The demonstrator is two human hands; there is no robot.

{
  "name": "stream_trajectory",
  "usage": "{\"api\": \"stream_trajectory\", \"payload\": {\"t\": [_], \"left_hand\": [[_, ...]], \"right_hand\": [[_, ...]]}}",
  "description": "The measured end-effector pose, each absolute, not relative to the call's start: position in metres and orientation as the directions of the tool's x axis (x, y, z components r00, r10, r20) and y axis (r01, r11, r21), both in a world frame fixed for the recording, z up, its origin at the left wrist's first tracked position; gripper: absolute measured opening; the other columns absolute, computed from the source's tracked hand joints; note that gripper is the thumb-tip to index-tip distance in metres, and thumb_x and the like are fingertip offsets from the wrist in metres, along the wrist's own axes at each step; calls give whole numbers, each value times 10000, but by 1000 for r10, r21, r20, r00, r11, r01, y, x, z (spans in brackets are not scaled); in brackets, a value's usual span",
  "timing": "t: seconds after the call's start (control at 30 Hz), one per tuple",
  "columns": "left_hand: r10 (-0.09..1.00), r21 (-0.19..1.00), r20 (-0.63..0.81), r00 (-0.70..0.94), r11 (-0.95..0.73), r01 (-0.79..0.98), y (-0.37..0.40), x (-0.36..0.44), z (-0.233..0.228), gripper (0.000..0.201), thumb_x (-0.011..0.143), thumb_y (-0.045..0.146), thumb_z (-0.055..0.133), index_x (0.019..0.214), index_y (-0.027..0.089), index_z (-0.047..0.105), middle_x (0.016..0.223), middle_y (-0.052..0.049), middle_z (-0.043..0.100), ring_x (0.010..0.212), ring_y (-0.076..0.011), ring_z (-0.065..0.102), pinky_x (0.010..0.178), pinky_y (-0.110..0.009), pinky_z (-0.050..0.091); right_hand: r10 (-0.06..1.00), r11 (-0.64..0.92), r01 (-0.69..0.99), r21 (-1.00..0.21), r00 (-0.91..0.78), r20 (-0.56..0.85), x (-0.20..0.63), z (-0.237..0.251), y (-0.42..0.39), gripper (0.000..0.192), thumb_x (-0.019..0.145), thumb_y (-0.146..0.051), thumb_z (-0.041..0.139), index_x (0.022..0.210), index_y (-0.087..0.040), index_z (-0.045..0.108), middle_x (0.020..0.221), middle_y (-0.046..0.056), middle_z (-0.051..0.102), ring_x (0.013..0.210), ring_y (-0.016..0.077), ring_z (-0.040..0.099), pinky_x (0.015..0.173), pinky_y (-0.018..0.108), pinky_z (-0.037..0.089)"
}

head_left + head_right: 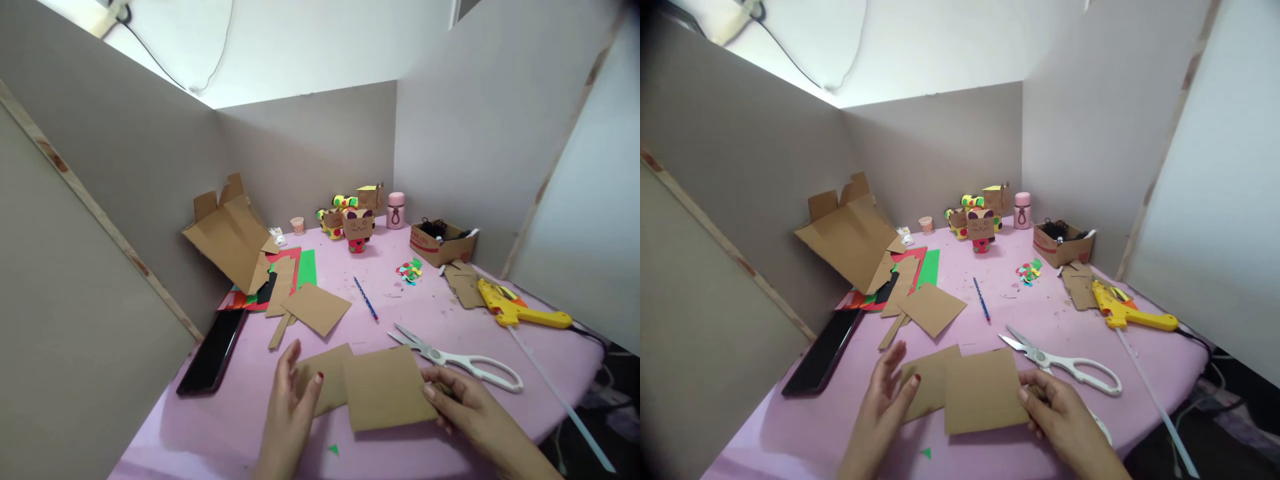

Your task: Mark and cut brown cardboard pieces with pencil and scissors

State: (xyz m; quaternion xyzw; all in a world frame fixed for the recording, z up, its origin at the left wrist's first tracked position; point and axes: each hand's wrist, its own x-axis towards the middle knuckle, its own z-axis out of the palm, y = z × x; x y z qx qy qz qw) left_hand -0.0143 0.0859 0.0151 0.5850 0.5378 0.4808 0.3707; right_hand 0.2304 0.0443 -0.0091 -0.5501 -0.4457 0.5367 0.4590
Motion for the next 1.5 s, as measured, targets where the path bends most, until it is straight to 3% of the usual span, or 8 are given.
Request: {"api": "stream_trajectory", "payload": {"t": [0.07, 0.17, 0.3, 0.43, 0.7, 0.97, 1.17, 1.5], "left_hand": [[969, 741, 154, 194, -244, 625, 98, -27, 21, 672, 703, 305, 615, 1317, 151, 389, 1482, -191, 262, 1370, -307, 187, 1089, -524, 183], [923, 495, -45, 382, -311, 812, 108, -31, 27, 758, 650, 272, 645, 1345, 121, 383, 1463, -208, 294, 1357, -346, 206, 1080, -578, 149], [927, 394, 36, 374, -357, 847, 111, -34, 31, 629, 652, 271, 646, 1249, 126, 510, 1331, -191, 498, 1224, -327, 448, 1024, -497, 351], [937, 303, 135, 322, -348, 887, 108, -55, 28, 629, 689, 373, 629, 1246, 111, 499, 1272, -190, 542, 1175, -326, 490, 980, -496, 410], [802, -21, 412, 433, -466, 884, 98, -80, 39, 642, 726, 481, 601, 1290, 227, 429, 1220, -174, 525, 1066, -357, 526, 831, -545, 472], [690, 260, 365, 625, -720, 643, 99, -29, 13, 729, 744, 611, 496, 1377, 345, 254, 1317, -123, 465, 1191, -317, 450, 920, -451, 445], [623, 237, 271, 734, -782, 577, 111, -13, -43, 734, 715, 574, 557, 1363, 317, 327, 1321, -183, 473, 1178, -377, 465, 887, -555, 435], [651, 179, 210, 729, -759, 626, 112, -16, -53, 787, 671, 608, 590, 1368, 349, 331, 1389, -157, 446, 1214, -432, 431, 859, -644, 417]], "right_hand": [[981, -183, 34, -982, 68, -181, 239, -15, 46, 321, 755, -430, 585, 913, -153, 617, 568, -64, 533, 413, 71, 470, 411, 193, 364], [983, -173, 130, -976, 90, -162, 246, -20, 47, 347, 791, -398, 532, 1021, -144, 589, 559, -66, 527, 407, 91, 497, 413, 210, 390], [993, -114, 388, -915, 35, -109, 248, -19, 49, 405, 810, -352, 490, 1147, -133, 540, 553, -50, 563, 460, 156, 575, 473, 263, 447], [999, -31, 681, -732, 5, -37, 241, -12, 51, 372, 823, -300, 435, 1132, -143, 570, 643, 19, 671, 628, 220, 645, 583, 303, 479], [995, 67, 780, -622, -96, -13, 228, -5, 48, 340, 870, -248, 380, 1095, -159, 619, 1036, 108, 713, 941, 218, 667, 808, 316, 525], [957, 289, 882, -373, -265, 115, 236, -2, 46, 462, 784, -285, 555, 1198, -84, 596, 1188, 211, 626, 1092, 322, 586, 876, 444, 520], [948, 316, 871, -376, -277, 153, 243, -9, 43, 473, 747, -257, 596, 1172, -51, 608, 1176, 220, 632, 1079, 309, 596, 877, 387, 525], [933, 359, 857, -370, -313, 180, 244, -4, 43, 460, 725, -184, 594, 1164, -47, 607, 1167, 213, 639, 1061, 300, 602, 870, 367, 526]]}}
